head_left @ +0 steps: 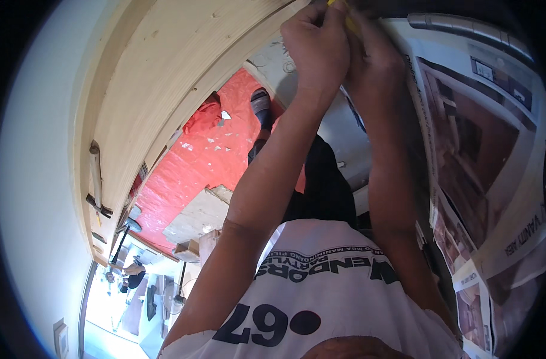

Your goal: The person uses a yellow utility knife to trim and scrape a wooden cabinet trim piece. They repeatedly cut along the edge and remove small strips of material while moving around a cluttered renovation site.

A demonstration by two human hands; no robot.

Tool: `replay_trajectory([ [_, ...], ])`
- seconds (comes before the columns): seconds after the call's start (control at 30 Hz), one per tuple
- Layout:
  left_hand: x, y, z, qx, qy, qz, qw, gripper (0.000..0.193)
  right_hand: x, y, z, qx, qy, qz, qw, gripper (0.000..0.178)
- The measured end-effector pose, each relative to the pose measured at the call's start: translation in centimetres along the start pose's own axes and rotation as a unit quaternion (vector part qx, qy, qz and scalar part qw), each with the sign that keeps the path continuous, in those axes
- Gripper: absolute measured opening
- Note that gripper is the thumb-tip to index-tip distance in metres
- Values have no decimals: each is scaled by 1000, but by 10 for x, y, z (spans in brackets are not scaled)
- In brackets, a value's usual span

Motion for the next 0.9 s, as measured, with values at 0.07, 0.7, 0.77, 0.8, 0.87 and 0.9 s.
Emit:
replay_trajectory([
  [0.07, -1, 3, -2, 7, 17, 3, 1000, 30, -1, -1, -1, -8, 15, 25, 1000, 27],
  [0.7, -50, 94, 43, 437, 200, -429, 765, 19, -12, 57, 141, 299, -31, -98, 949, 33],
  [0.77, -19, 89, 32, 429, 183, -617, 634, 39, -7, 68, 180, 442, -46, -228, 867, 31],
  [0.8, -8, 55, 12, 390, 73, -596, 698, 60, 0, 68, 200, 505, -56, -290, 811, 30],
  [0.87, -1, 53, 16, 402, 91, -634, 654, 62, -2, 69, 227, 516, -41, -294, 803, 28],
  [0.9, 1, 53, 17, 407, 100, -653, 631, 63, -2, 69, 235, 522, -35, -297, 799, 28],
])
Point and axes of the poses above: each hand's wrist, its own z-axis away from the middle knuckle, its own x-axis out of the palm, y = z × x, the point moved 10 cm from there along -z, towards the middle knuckle, and after that the axes turned 15 degrees about -z, right-handed, at the moved point
